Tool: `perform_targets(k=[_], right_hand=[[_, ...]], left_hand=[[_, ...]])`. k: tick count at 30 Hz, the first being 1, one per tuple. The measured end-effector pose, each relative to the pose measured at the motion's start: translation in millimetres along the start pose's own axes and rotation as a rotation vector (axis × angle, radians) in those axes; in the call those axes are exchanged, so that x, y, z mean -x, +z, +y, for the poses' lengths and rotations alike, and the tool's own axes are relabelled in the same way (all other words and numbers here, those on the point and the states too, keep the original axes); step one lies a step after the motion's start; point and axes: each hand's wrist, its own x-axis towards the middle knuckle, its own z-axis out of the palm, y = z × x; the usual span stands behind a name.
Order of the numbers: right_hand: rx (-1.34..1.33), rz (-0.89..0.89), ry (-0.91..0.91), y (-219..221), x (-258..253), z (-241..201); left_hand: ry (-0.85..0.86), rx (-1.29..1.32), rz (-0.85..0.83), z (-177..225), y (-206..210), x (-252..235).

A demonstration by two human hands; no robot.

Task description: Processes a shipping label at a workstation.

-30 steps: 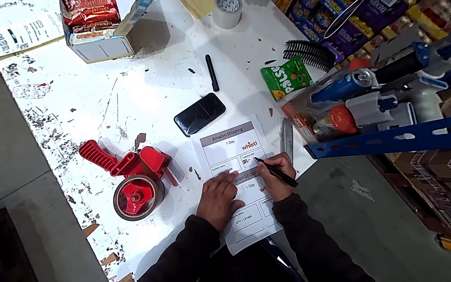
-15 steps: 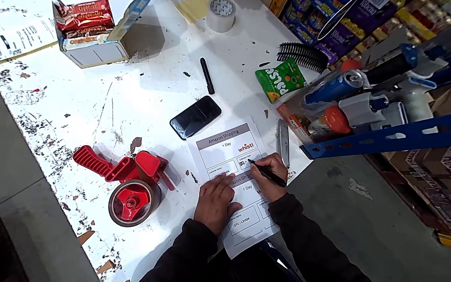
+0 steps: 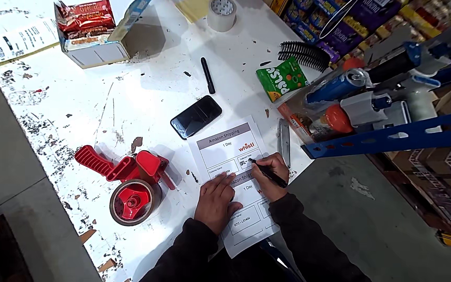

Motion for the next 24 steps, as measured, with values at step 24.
perform_targets(k=[24], right_hand=[[0.025, 0.062, 0.031, 0.4, 1.3, -1.0]], left_hand=[[0.004, -0.007, 0.004, -1.0, 0.0, 0.3]])
